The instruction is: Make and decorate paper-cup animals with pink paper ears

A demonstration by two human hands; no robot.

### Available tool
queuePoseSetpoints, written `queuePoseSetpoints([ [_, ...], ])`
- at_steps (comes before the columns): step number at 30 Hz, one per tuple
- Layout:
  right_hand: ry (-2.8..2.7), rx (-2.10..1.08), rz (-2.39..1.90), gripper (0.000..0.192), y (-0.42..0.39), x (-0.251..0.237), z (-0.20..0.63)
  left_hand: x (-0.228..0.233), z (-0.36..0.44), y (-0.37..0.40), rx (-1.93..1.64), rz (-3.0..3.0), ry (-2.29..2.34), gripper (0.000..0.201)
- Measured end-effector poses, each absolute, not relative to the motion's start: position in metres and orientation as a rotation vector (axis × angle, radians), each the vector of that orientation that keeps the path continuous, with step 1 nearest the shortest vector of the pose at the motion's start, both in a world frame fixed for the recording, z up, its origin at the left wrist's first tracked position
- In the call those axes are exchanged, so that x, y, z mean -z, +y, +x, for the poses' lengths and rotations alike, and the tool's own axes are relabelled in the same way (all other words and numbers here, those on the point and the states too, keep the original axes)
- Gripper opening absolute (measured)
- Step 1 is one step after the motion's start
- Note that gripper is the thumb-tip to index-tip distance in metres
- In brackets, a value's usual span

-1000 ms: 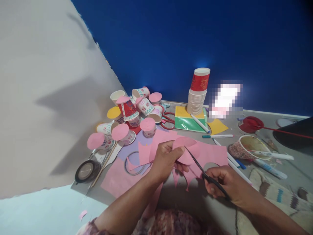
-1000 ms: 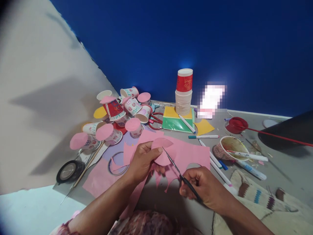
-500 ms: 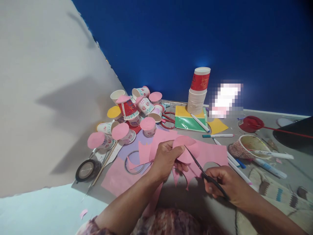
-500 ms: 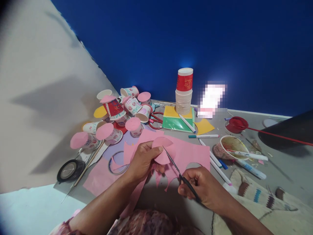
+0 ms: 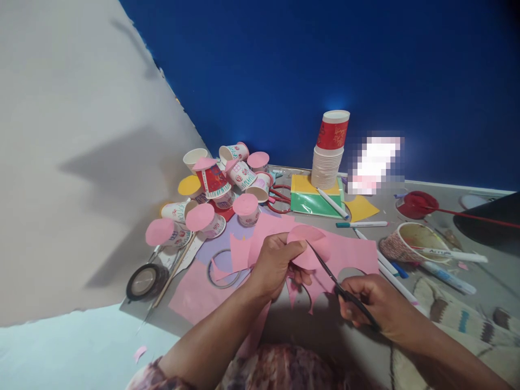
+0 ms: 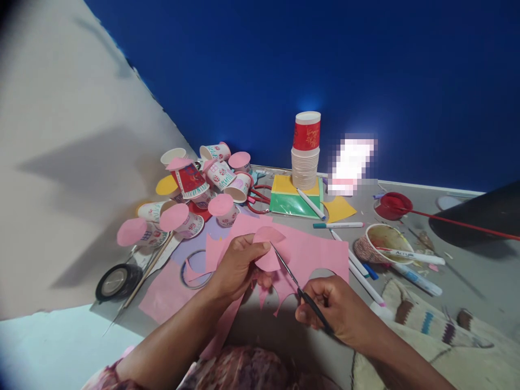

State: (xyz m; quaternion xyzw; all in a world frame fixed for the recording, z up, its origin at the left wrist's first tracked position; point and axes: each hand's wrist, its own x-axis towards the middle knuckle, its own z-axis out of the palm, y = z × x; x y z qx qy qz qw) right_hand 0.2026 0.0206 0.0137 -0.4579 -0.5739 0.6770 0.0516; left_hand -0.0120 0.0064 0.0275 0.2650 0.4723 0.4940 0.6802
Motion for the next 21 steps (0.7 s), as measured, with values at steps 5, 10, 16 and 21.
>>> queuePoseSetpoints([
  [5,-1.709,-2.057,-1.374,0.045,0.0190,-0.0111,0.2032,-0.0279,-0.0124,0.0072,-1.095,0.551,1.061,0.033],
  [10,-1.735,-2.040,-1.380,0.040,0.0189,-0.0057,0.2058,-0.0271,-0.0126,0.0074,-1.091,0.547,1.051,0.033],
  [16,-1.739,-2.038,-1.373,0.036,0.0200,-0.0086,0.2050,-0.0271,-0.0127,0.0077,-1.088,0.531,1.028,0.034],
  [21,-1.726,-2.047,-1.363,0.035,0.0203,-0.0112,0.2038,-0.0283,-0.0132,0.0083,-1.085,0.510,1.031,0.033],
])
